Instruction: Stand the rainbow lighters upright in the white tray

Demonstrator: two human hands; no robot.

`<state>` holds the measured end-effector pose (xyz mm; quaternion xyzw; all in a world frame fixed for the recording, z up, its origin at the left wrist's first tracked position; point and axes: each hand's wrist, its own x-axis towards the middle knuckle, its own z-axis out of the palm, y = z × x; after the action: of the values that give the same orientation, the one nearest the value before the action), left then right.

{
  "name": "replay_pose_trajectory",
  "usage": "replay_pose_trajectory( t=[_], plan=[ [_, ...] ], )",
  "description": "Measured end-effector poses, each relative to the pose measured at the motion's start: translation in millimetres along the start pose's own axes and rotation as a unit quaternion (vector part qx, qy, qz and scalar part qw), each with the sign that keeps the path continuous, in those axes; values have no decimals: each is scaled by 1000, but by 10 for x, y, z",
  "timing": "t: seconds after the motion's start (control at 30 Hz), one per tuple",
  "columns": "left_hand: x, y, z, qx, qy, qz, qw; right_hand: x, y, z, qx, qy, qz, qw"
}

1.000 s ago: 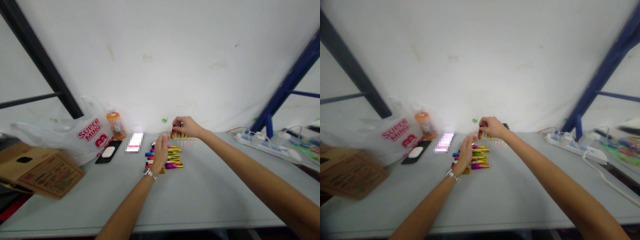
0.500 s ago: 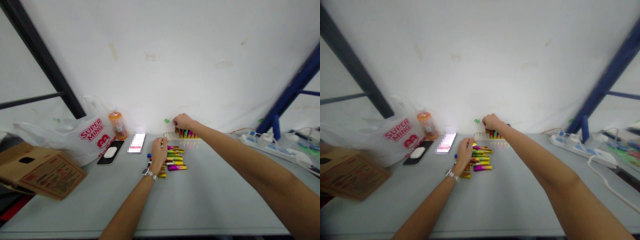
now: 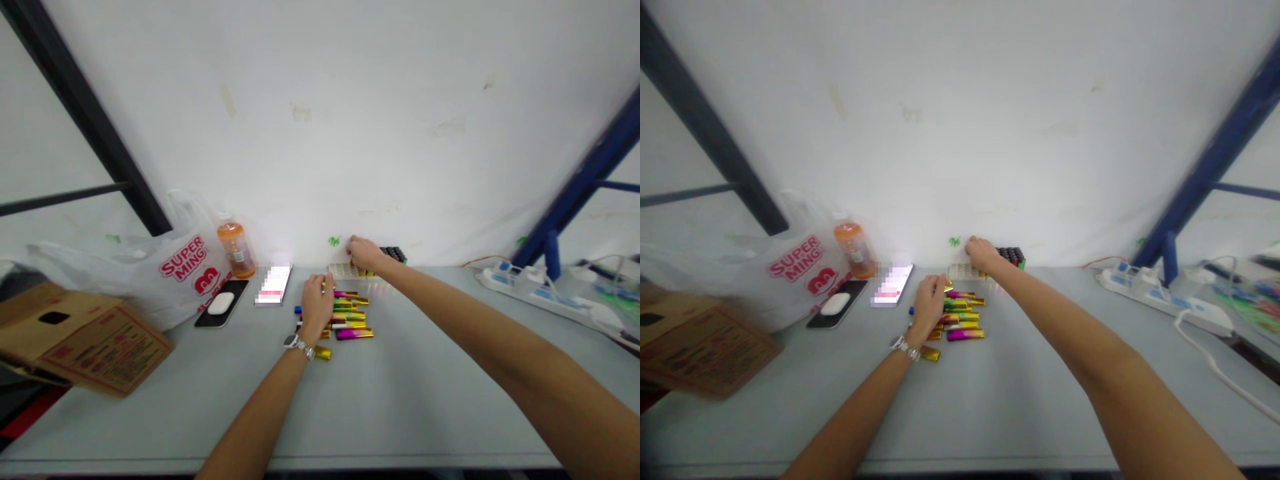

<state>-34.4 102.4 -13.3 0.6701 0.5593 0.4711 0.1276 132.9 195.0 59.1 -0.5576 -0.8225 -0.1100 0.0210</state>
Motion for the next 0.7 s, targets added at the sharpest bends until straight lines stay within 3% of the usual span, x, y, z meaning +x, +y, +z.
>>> replay_pose_trajectory(
  t=[0.2, 0.4, 0.57, 0.7],
  plan=[
    [-14, 1, 17, 4, -6, 1, 1000, -61, -14, 62, 11, 48, 13, 999],
    [-23, 2, 15, 1, -8, 0, 1000, -203, -37, 33, 4, 36, 7, 999],
    [-25, -12, 28, -7, -1, -1, 1000, -330, -39, 26, -1, 83, 6, 997],
    [-21, -20, 34, -14, 4, -1, 1000, -385, -15, 39, 9, 79, 6, 997]
  ],
)
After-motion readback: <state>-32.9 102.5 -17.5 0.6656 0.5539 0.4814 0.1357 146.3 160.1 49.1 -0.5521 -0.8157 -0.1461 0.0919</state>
